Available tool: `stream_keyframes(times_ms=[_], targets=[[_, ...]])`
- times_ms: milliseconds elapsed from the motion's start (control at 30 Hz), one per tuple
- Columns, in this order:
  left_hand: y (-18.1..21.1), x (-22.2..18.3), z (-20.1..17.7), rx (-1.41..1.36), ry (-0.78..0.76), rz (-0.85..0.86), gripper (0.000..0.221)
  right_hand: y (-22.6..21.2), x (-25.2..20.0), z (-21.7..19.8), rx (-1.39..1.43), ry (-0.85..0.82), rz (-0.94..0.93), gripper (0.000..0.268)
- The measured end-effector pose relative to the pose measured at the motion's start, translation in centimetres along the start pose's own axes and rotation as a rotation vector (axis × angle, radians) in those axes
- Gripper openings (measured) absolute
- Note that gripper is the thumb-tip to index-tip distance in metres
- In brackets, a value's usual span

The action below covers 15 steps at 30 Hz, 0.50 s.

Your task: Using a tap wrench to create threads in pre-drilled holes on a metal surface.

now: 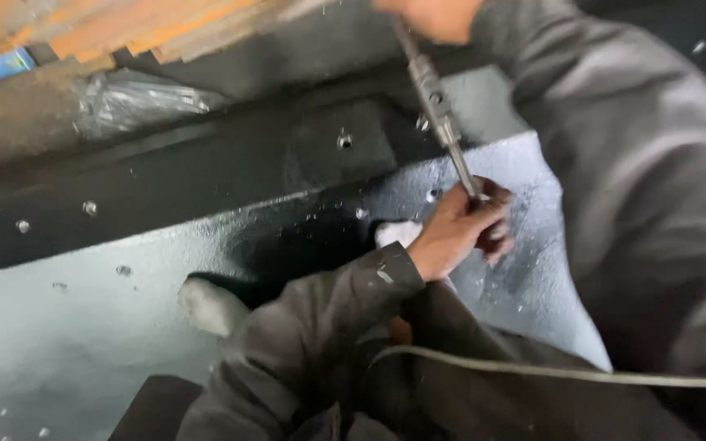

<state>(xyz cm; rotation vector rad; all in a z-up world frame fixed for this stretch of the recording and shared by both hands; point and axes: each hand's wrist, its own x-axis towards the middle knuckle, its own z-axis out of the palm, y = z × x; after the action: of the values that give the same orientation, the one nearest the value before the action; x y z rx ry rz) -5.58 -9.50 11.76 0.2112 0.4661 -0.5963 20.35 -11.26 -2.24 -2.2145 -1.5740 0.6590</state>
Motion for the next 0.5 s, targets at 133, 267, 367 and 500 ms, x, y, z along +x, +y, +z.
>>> stream_keyframes(times_ms=[133, 267, 367, 500], targets=[[3.7, -3.0, -6.1, 0.254, 0.057, -0.100, 0.025, 1.6, -7.4, -3.2, -0.105, -0.016, 0.085, 0.020], [17.1, -6.4, -5.2, 2.068, 0.234, 0.208, 0.022, -4.7, -14.7, -8.6, -0.391, 0.077, 0.237, 0.017], [20.1, -2.4, -9.8, 2.360, 0.469, 0.320, 0.024, -8.5, -19.5, -8.1, -0.369, 0.157, 0.304, 0.022], [22.3, 7.4, -13.2, 2.551, 0.677, 0.794, 0.022, -16.1, -27.7, -0.7, -0.456, -0.095, 0.495, 0.034]])
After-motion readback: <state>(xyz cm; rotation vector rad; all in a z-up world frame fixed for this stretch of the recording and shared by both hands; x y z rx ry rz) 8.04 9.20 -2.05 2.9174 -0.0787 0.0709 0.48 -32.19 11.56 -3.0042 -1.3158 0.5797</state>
